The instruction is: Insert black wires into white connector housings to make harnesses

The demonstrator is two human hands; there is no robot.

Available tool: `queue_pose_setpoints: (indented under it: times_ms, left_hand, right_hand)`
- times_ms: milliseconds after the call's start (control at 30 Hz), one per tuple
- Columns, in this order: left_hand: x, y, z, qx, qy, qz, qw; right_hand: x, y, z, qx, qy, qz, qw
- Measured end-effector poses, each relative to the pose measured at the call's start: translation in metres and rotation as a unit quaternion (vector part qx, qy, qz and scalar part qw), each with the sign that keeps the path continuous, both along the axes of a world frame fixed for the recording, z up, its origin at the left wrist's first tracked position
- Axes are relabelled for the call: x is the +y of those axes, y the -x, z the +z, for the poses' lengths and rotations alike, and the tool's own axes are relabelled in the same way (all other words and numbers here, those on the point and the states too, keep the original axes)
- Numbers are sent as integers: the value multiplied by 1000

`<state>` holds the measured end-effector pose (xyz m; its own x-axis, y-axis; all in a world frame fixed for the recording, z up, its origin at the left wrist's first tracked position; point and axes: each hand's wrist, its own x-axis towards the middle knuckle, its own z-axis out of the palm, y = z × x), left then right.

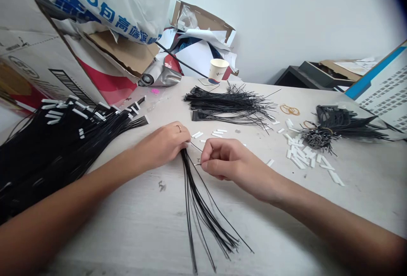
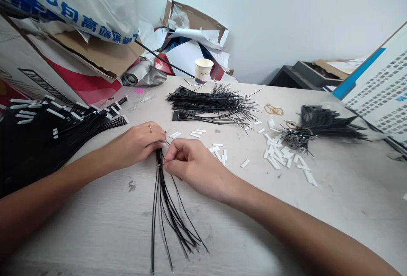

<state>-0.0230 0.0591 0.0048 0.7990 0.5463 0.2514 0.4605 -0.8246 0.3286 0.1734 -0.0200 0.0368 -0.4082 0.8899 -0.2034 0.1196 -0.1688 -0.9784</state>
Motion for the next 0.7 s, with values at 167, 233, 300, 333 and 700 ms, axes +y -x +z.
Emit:
queue_pose_setpoints:
  times_ms: [167,233,300,333,700]
  left_hand:
    - [-23,-1,0,30,-48,67,996]
    - [-38,-2,1,64,-73,84,992]
    - [-54,-3,-1,85,-93,96,987]
    - [-61,-3,-3,86,-95,96,987]
    - [-72,1,-9,-100,111,181,972]
  right_hand:
    - [-5,-14,19,-140,-152,-31,978]
    - [-9,-16,22,-174,-198,-47,963]
    - [-12,-14,21,-189,-220,-40,956]
    - [-14,-11,18,-198,-224,-28,954]
    - [-2,12,-32,-71,-124,11,990]
